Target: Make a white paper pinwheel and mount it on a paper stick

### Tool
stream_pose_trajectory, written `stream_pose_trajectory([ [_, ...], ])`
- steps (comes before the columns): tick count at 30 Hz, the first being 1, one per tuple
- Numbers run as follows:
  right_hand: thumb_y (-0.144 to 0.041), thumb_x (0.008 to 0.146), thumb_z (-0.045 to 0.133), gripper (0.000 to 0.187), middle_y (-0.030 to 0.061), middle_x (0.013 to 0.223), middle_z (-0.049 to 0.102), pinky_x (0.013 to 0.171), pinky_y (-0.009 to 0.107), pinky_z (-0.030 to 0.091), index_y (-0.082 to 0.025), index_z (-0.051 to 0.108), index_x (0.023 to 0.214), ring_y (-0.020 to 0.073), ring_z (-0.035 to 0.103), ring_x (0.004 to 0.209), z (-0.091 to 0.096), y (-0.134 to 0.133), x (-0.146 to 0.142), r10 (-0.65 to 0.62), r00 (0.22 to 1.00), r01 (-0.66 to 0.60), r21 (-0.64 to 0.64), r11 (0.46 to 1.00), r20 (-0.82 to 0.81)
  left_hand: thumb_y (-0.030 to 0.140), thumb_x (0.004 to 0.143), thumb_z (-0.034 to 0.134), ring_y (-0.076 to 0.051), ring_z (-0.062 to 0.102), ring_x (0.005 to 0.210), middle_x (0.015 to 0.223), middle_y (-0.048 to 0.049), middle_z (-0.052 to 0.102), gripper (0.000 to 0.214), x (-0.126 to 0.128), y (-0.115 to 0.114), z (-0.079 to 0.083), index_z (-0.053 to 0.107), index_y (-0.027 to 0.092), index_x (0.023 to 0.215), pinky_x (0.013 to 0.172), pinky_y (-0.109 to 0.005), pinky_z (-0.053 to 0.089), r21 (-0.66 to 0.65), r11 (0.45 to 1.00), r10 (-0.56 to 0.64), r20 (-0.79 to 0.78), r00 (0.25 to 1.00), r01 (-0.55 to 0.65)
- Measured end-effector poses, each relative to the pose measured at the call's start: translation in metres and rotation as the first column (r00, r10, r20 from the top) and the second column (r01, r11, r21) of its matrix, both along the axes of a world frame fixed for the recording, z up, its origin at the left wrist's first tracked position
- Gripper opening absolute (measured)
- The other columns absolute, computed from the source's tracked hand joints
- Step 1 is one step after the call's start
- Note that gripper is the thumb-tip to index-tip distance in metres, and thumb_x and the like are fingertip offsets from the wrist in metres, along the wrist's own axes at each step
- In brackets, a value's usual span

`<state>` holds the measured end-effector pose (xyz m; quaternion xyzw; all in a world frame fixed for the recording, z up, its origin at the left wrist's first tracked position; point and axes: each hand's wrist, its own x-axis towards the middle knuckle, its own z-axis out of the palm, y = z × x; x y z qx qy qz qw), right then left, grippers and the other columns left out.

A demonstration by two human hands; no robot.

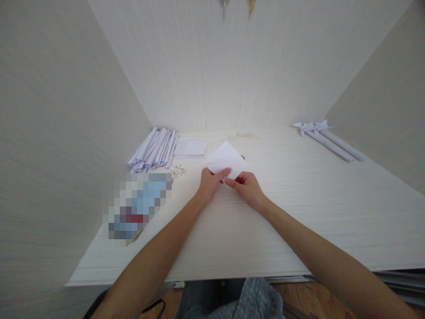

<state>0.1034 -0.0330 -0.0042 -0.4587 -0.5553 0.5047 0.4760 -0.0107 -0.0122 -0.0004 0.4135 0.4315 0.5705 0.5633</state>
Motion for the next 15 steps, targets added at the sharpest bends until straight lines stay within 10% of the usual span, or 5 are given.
stream_pose_trajectory([
  [15,-0.04,0.049,0.072,0.032,-0.0067,0.047,0.039,0.044,0.023,0.021,-0.015,0.052,0.056,0.0059,0.031,0.046,0.0031,-0.0019,-0.0028,-0.011,0.998,0.009,0.019,1.0,0.064,0.028,0.045,0.075,-0.009,0.05,0.046,0.056,-0.0005,0.063,0.026,0.0001,-0.0013,0.0049,0.063,0.013,0.062,0.045,-0.022,0.037,-0.05,0.998,0.039,0.079,0.996,-0.035],
])
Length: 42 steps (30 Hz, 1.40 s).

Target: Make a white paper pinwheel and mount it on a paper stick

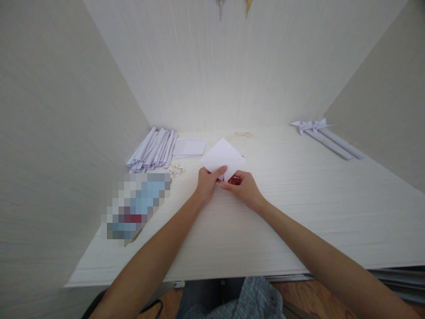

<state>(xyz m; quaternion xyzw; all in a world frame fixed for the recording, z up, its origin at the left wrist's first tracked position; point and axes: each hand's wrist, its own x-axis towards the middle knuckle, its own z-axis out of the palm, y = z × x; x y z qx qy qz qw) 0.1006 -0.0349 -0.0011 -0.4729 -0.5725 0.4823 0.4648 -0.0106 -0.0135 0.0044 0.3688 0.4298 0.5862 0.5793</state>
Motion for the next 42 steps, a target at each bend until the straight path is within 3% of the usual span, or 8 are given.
stream_pose_trajectory([
  [12,-0.041,0.051,0.071,0.036,-0.0063,0.048,0.039,0.046,0.024,0.022,-0.017,0.043,0.049,0.0057,0.031,0.047,0.001,-0.002,0.0016,-0.062,0.995,0.063,0.005,0.998,-0.084,0.034,0.048,0.073,-0.01,0.05,0.051,0.06,-0.0027,0.063,0.029,0.0,0.0021,-0.0046,0.062,0.012,0.063,0.046,-0.023,0.035,0.019,1.0,-0.024,-0.046,0.999,0.025],
  [23,-0.035,0.052,0.069,0.027,-0.0028,0.048,0.048,0.046,0.024,0.027,-0.015,0.051,0.048,0.007,0.036,0.046,-0.0025,-0.0013,0.0027,-0.072,0.995,0.072,0.003,0.997,-0.063,0.032,0.045,0.075,-0.006,0.04,0.044,0.048,0.0029,0.053,0.027,0.0008,-0.0009,-0.0041,0.058,0.013,0.054,0.042,-0.022,0.029,0.017,0.997,-0.069,-0.096,0.993,0.071],
  [28,-0.034,0.052,0.07,0.026,-0.0043,0.047,0.047,0.046,0.024,0.026,-0.015,0.052,0.052,0.0067,0.036,0.046,-0.0022,0.0001,0.0023,-0.03,0.998,0.031,0.014,0.999,-0.049,0.031,0.046,0.074,-0.007,0.045,0.045,0.052,0.0015,0.057,0.027,0.001,0.0,-0.0018,0.06,0.013,0.058,0.042,-0.021,0.031,0.002,1.0,-0.031,-0.055,0.998,0.031],
  [32,-0.037,0.048,0.073,0.03,-0.0047,0.047,0.046,0.045,0.023,0.026,-0.015,0.054,0.053,0.0064,0.035,0.045,0.0002,-0.0001,0.0019,0.011,1.0,-0.011,0.017,1.0,0.017,0.032,0.046,0.073,-0.009,0.049,0.048,0.057,-0.0006,0.06,0.028,0.0013,0.0002,-0.0006,0.062,0.012,0.062,0.043,-0.022,0.033,-0.016,1.0,-0.017,-0.052,0.999,0.017],
  [37,-0.046,0.058,0.065,0.032,-0.0036,0.049,0.045,0.046,0.024,0.027,-0.015,0.057,0.057,0.0071,0.035,0.047,0.0004,-0.0002,0.0018,0.001,0.998,-0.002,-0.006,1.0,-0.07,0.032,0.046,0.074,-0.008,0.046,0.047,0.055,-0.0012,0.06,0.027,0.0014,-0.0005,-0.0013,0.062,0.012,0.061,0.043,-0.021,0.034,0.008,0.999,-0.032,-0.093,0.995,0.033],
  [42,-0.051,0.056,0.065,0.036,-0.0026,0.049,0.045,0.046,0.024,0.028,-0.016,0.057,0.055,0.0082,0.036,0.048,-0.0031,0.0034,0.0041,-0.008,0.999,0.008,0.017,1.0,-0.034,0.032,0.042,0.076,-0.008,0.046,0.045,0.054,-0.0008,0.06,0.03,0.0019,-0.0021,0.0002,0.063,0.012,0.06,0.042,-0.021,0.034,0.009,0.999,-0.047,-0.138,0.989,0.049],
])
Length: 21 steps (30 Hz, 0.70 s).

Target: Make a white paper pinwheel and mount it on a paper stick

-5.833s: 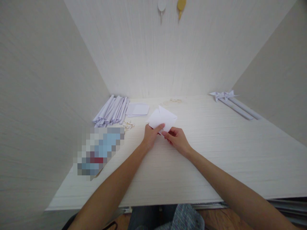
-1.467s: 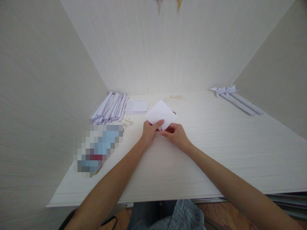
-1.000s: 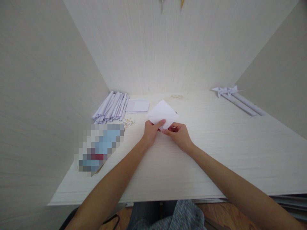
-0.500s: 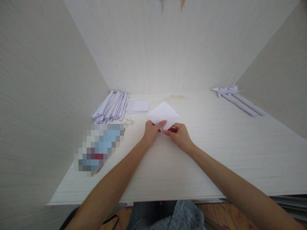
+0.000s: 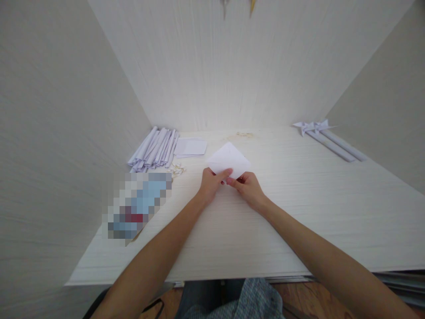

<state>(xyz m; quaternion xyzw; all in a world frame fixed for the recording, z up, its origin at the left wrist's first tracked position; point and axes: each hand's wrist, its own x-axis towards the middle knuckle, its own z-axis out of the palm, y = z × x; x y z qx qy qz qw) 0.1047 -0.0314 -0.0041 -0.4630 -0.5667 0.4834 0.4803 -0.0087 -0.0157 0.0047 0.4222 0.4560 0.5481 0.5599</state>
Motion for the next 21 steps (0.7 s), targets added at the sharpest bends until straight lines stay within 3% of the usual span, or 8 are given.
stream_pose_trajectory([
  [2,-0.051,0.056,0.065,0.035,-0.0017,0.051,0.049,0.048,0.024,0.031,-0.016,0.058,0.056,0.0089,0.039,0.051,0.0002,0.0,0.0008,0.01,1.0,-0.01,0.016,1.0,-0.013,0.032,0.042,0.076,-0.007,0.045,0.045,0.054,-0.0007,0.06,0.029,0.0001,-0.0005,0.0004,0.063,0.012,0.06,0.042,-0.021,0.034,0.005,1.0,-0.008,-0.009,1.0,0.008],
  [7,-0.048,0.058,0.064,0.034,-0.0045,0.044,0.041,0.042,0.023,0.026,-0.016,0.057,0.053,0.0064,0.032,0.043,0.0034,-0.0032,0.0001,-0.015,1.0,0.015,-0.013,1.0,0.014,0.031,0.044,0.075,-0.007,0.044,0.045,0.052,0.0005,0.058,0.028,-0.0002,0.0002,-0.0003,0.062,0.012,0.058,0.041,-0.02,0.032,0.002,1.0,-0.019,0.021,1.0,0.019],
  [13,-0.044,0.061,0.064,0.029,0.003,0.063,0.061,0.053,0.026,0.04,-0.015,0.062,0.067,0.0124,0.051,0.057,0.0025,-0.0035,-0.0027,-0.019,0.999,0.021,0.046,0.999,-0.027,0.031,0.046,0.075,-0.004,0.038,0.043,0.051,0.002,0.055,0.028,0.0001,0.0012,-0.0004,0.062,0.012,0.061,0.04,-0.02,0.025,-0.013,1.0,-0.008,0.05,0.999,0.009],
  [17,-0.04,0.064,0.062,0.027,-0.001,0.049,0.051,0.045,0.024,0.03,-0.014,0.06,0.058,0.0083,0.039,0.046,0.0,-0.0031,-0.0006,-0.109,0.986,0.102,0.06,0.993,0.128,0.03,0.043,0.077,-0.004,0.038,0.044,0.053,0.0028,0.055,0.03,0.0003,0.0014,-0.0003,0.063,0.013,0.064,0.041,-0.02,0.025,-0.023,0.999,-0.044,0.044,0.998,0.045],
  [21,-0.038,0.064,0.062,0.024,0.0002,0.055,0.053,0.047,0.025,0.031,-0.014,0.06,0.062,0.009,0.04,0.049,-0.0011,-0.0023,0.0013,-0.17,0.979,0.159,0.102,0.982,0.113,0.031,0.043,0.077,-0.004,0.035,0.044,0.054,0.0031,0.055,0.031,0.0,0.0017,-0.0009,0.063,0.013,0.065,0.042,-0.02,0.025,-0.009,0.998,-0.062,0.038,0.997,0.062],
])
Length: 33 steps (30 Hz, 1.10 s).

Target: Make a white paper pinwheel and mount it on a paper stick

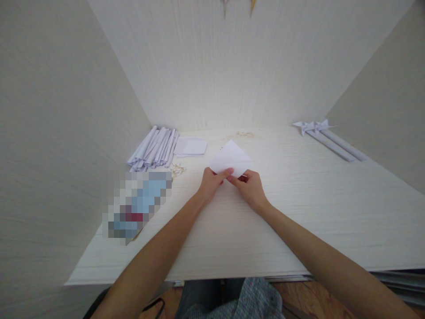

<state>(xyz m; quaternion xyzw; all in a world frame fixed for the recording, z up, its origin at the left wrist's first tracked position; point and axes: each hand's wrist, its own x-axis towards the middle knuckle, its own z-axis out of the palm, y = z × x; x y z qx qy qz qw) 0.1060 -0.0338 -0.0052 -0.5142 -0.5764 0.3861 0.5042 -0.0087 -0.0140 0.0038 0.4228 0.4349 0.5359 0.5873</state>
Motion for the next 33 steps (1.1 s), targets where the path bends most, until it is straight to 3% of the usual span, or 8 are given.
stream_pose_trajectory([
  [6,-0.037,0.065,0.06,0.022,0.0029,0.062,0.057,0.054,0.027,0.036,-0.015,0.059,0.065,0.0114,0.044,0.054,-0.001,0.003,0.001,0.066,0.997,-0.067,0.004,0.998,0.044,0.033,0.044,0.077,-0.006,0.039,0.047,0.053,0.0018,0.055,0.033,-0.001,0.0,-0.002,0.063,0.013,0.066,0.045,-0.021,0.028,0.016,1.0,-0.025,-0.018,1.0,0.025],
  [10,-0.036,0.066,0.058,0.023,0.004,0.072,0.061,0.059,0.028,0.038,-0.015,0.06,0.076,0.0121,0.046,0.06,-0.001,0.003,0.001,0.113,0.993,-0.112,0.031,0.993,-0.032,0.035,0.044,0.077,-0.007,0.043,0.048,0.054,0.0011,0.057,0.033,-0.003,0.002,0.001,0.062,0.013,0.064,0.044,-0.021,0.029,-0.021,0.998,0.06,0.011,0.998,-0.06],
  [15,-0.034,0.064,0.06,0.021,-0.0031,0.058,0.051,0.045,0.022,0.03,-0.016,0.057,0.074,0.0074,0.039,0.049,0.001,0.002,0.0,0.065,0.977,-0.076,-0.049,0.996,-0.204,0.034,0.047,0.075,-0.005,0.043,0.047,0.054,0.0016,0.055,0.029,-0.009,0.007,0.003,0.06,0.013,0.061,0.041,-0.018,0.026,-0.017,0.993,0.117,0.09,0.989,-0.116],
  [20,-0.034,0.06,0.064,0.023,-0.0087,0.042,0.039,0.037,0.019,0.02,-0.018,0.048,0.061,0.0043,0.031,0.038,0.006,0.002,0.001,-0.047,0.904,-0.013,-0.138,0.99,-0.425,0.029,0.047,0.075,-0.007,0.048,0.05,0.055,0.0006,0.059,0.027,-0.009,0.009,-0.002,0.062,0.012,0.062,0.046,-0.02,0.033,-0.003,0.999,0.037,0.08,0.996,-0.037],
  [26,-0.031,0.055,0.068,0.024,-0.0091,0.042,0.04,0.035,0.018,0.019,-0.018,0.049,0.061,0.0033,0.033,0.038,0.011,0.003,0.002,-0.058,0.824,-0.03,-0.146,0.989,-0.564,0.027,0.049,0.074,-0.019,0.061,0.078,0.085,-0.0064,0.069,0.044,-0.004,0.002,-0.002,0.064,0.015,0.09,0.068,-0.03,0.046,0.048,0.992,-0.123,0.102,0.987,0.118],
  [29,-0.033,0.056,0.068,0.024,-0.0089,0.042,0.04,0.035,0.018,0.019,-0.018,0.049,0.059,0.0032,0.032,0.037,0.011,0.002,0.001,-0.05,0.82,-0.04,-0.144,0.989,-0.57,0.028,0.052,0.072,-0.019,0.061,0.078,0.086,-0.0059,0.068,0.043,-0.003,0.001,-0.003,0.063,0.016,0.092,0.064,-0.028,0.047,0.042,0.994,-0.101,0.056,0.993,0.099],
  [33,-0.037,0.058,0.067,0.028,-0.0065,0.042,0.045,0.035,0.019,0.019,-0.017,0.048,0.052,0.003,0.033,0.036,0.009,0.001,0.001,0.032,0.873,-0.125,-0.159,0.979,-0.486,0.028,0.053,0.071,-0.012,0.056,0.06,0.069,-0.0021,0.065,0.03,-0.003,0.002,-0.004,0.062,0.014,0.077,0.051,-0.022,0.04,0.042,0.999,0.004,0.016,1.0,-0.004],
])
